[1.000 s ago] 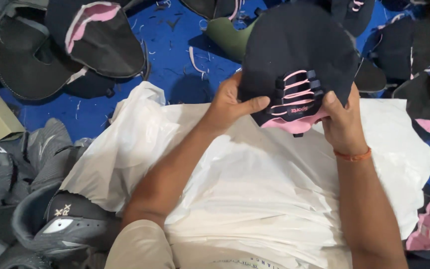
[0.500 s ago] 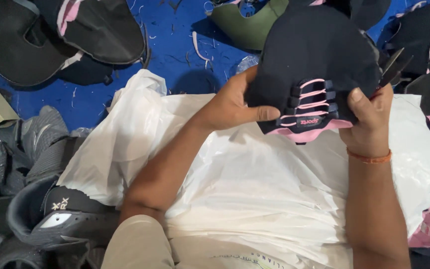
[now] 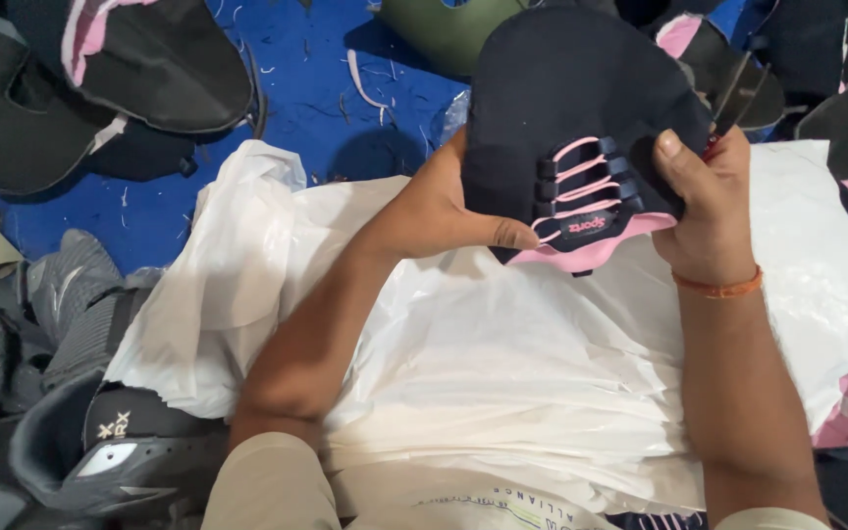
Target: The person trims loose threads and cleans shoe uppers using a pair of thread snips.
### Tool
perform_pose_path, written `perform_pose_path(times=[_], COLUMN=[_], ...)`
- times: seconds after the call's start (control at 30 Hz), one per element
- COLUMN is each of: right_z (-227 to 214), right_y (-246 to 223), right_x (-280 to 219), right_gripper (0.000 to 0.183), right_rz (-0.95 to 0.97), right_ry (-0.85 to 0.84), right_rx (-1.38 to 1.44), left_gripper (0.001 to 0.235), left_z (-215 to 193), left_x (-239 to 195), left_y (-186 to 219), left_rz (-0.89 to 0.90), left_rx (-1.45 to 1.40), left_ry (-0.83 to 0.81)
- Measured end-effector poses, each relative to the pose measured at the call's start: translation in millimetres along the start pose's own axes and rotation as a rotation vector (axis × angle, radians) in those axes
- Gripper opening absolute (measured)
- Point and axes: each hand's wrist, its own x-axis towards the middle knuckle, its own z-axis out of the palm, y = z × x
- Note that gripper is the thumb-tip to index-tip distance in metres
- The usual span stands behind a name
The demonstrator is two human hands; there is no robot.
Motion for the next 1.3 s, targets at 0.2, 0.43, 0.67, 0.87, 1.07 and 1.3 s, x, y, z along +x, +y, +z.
perform_pose_path(times=[0.2,0.43,0.67,0.87,1.07,1.3], right_z=[-8.0,7.0,-26.3,9.3,17.6,21.7], right_y=[11.1,7.9,29.8,12.1,12.1,10.8], right_x=[1.2,5.1,-1.1,-8.2,-6.3,-9.1], right_gripper=[0.017,0.03,0.021,0.022,0.023,0.031], right_rz=[-0.023,-0.257,-0.326,-0.223,-0.085,-0.152], right_ry=[-0.075,0.138,0.261,0.172,0.113,0.007], right_rx=[0.068,-0.053,0.074,-0.028,-0.116,-0.33], left_gripper=[0.09,0.055,0.028,0.029,0.026,0.025], left_z=[5.4,27.3,51.4,45.3,44.4,37.9], left_x=[2.7,8.4,5.1,-1.4,-8.6,-6.0], left_y=[9.4,18.1,11.9,4.0,12.1,11.9], left_rz=[0.037,0.405,0.373,-0.015,-0.033,-0.02], left_rx=[-0.036,0.518,0.608,-0.21,-0.42,-0.494], left_ry=[0.103,0.72,0.552,0.404,0.415,0.339])
